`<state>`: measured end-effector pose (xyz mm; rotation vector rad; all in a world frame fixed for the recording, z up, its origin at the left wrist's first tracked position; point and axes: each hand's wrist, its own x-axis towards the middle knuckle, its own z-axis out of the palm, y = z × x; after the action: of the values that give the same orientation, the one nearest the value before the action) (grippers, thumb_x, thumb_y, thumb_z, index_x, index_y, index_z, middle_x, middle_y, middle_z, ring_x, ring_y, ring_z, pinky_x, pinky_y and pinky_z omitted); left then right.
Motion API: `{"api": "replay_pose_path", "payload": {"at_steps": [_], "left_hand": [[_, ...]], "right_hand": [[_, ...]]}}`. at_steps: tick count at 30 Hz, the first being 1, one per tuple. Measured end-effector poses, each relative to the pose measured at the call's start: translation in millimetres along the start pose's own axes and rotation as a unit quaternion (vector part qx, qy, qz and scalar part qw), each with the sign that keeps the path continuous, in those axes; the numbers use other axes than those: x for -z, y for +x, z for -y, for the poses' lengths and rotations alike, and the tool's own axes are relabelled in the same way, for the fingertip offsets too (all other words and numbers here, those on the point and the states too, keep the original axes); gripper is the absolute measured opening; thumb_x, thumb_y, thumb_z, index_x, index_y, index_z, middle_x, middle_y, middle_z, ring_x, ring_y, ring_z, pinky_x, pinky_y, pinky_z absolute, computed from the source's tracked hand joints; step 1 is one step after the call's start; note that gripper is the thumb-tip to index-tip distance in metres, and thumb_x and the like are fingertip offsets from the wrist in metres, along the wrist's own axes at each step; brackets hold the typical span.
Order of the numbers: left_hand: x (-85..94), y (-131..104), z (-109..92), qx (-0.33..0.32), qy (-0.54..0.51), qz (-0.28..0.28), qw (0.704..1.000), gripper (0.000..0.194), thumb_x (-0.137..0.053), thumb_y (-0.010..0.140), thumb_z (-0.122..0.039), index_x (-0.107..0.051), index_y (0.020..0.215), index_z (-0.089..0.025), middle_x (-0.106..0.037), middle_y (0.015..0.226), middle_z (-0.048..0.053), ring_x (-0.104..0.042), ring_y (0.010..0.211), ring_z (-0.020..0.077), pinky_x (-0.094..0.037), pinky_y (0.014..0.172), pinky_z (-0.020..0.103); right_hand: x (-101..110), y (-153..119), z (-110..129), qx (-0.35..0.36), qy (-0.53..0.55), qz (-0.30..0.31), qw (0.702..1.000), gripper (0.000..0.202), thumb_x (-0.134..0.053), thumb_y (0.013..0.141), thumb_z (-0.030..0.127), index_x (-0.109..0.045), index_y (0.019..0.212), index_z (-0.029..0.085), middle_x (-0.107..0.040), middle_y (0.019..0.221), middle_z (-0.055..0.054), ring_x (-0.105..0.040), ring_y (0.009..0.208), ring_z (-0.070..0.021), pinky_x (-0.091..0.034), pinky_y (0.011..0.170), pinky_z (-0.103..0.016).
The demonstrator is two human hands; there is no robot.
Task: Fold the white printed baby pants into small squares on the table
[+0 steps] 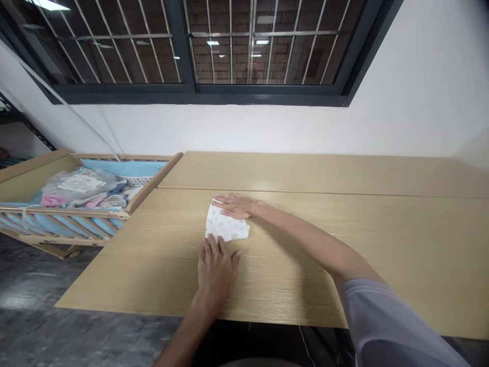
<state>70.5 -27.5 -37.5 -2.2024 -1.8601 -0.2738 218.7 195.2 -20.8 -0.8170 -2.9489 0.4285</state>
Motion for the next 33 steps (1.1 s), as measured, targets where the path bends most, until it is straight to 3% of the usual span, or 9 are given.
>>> {"api": "replay_pose_path", "payload": {"at_steps": [5,10,13,15,18,21,26,30,33], "left_hand": [[-0.9,-1,-1,-0.011,-0.001,0.001,1.0,0.06,-0.046,0.1,-0.041,-0.055,0.138,0.006,-0.05,0.143,0.038,-0.054,0.132,0.045,-0.049,0.101,0.053],[3.7,1,6,-0.021,-0.002,0.012,1.0,0.057,-0.047,0.101,-0.039,-0.055,0.139,0.001,-0.052,0.144,0.035,-0.055,0.132,0.0428,-0.051,0.1,0.052],[11.8,9,27,-0.056,-0.042,0.048,0.996,0.043,-0.043,0.102,-0.03,-0.063,0.132,-0.007,-0.06,0.14,0.026,-0.06,0.128,0.0364,-0.051,0.101,0.049],[17.5,17,45,-0.081,-0.078,0.074,0.991,0.037,-0.04,0.103,-0.023,-0.069,0.123,-0.013,-0.067,0.133,0.018,-0.065,0.122,0.0313,-0.051,0.102,0.047],[22.5,29,70,-0.096,-0.125,0.086,0.984,0.034,-0.042,0.101,-0.022,-0.072,0.118,-0.017,-0.073,0.125,0.012,-0.067,0.117,0.029,-0.05,0.104,0.046],[22.4,35,82,-0.108,-0.152,0.075,0.98,0.032,-0.045,0.1,-0.022,-0.072,0.117,-0.019,-0.074,0.123,0.009,-0.065,0.117,0.0284,-0.048,0.106,0.046],[20.4,38,79,-0.139,-0.138,0.076,0.978,0.036,-0.039,0.098,-0.015,-0.073,0.106,-0.018,-0.077,0.11,0.01,-0.067,0.107,0.029,-0.048,0.099,0.047],[22.9,42,80,-0.135,-0.156,0.055,0.977,0.031,-0.041,0.099,-0.021,-0.071,0.101,-0.018,-0.076,0.105,0.011,-0.067,0.105,0.0289,-0.048,0.098,0.046],[31.9,47,85,-0.124,-0.172,0.038,0.976,0.026,-0.043,0.096,-0.024,-0.068,0.097,-0.018,-0.074,0.1,0.011,-0.067,0.1,0.0292,-0.05,0.092,0.045]], "right_hand": [[4,2,-21,-0.075,-0.008,-0.009,0.997,0.066,-0.021,0.107,0.052,-0.017,0.164,0.018,-0.008,0.17,-0.007,-0.007,0.157,-0.0218,-0.006,0.129,-0.042],[11,-14,8,-0.071,-0.01,-0.095,0.993,0.066,-0.023,0.107,0.05,-0.021,0.162,0.014,-0.012,0.17,-0.012,-0.01,0.157,-0.026,-0.01,0.128,-0.048],[21,-39,44,-0.058,-0.017,-0.161,0.985,0.058,-0.032,0.107,0.047,-0.037,0.155,0.016,-0.036,0.161,-0.017,-0.032,0.149,-0.0301,-0.026,0.121,-0.052],[24,-60,68,-0.037,-0.013,-0.15,0.988,0.05,-0.041,0.105,0.046,-0.054,0.142,0.016,-0.058,0.141,-0.017,-0.053,0.131,-0.0302,-0.041,0.11,-0.049],[14,-89,93,-0.009,-0.02,-0.1,0.995,0.041,-0.056,0.099,0.047,-0.067,0.122,0.016,-0.07,0.116,-0.013,-0.065,0.107,-0.0282,-0.05,0.095,-0.044],[-11,-110,103,-0.04,-0.053,-0.119,0.991,0.03,-0.057,0.099,0.034,-0.067,0.122,0.017,-0.071,0.115,-0.013,-0.067,0.104,-0.0269,-0.051,0.093,-0.043],[-42,-119,113,-0.107,-0.115,-0.183,0.97,0.029,-0.041,0.104,0.017,-0.067,0.115,0.014,-0.072,0.114,-0.014,-0.067,0.104,-0.0255,-0.049,0.094,-0.042],[-34,-117,123,-0.118,-0.112,-0.178,0.971,0.023,-0.044,0.101,0.013,-0.067,0.102,0.014,-0.072,0.099,-0.012,-0.067,0.093,-0.0239,-0.049,0.09,-0.039],[-18,-117,124,-0.11,-0.062,-0.2,0.972,0.02,-0.045,0.1,0.014,-0.065,0.103,0.016,-0.07,0.097,-0.009,-0.064,0.09,-0.0213,-0.049,0.089,-0.037]]}}
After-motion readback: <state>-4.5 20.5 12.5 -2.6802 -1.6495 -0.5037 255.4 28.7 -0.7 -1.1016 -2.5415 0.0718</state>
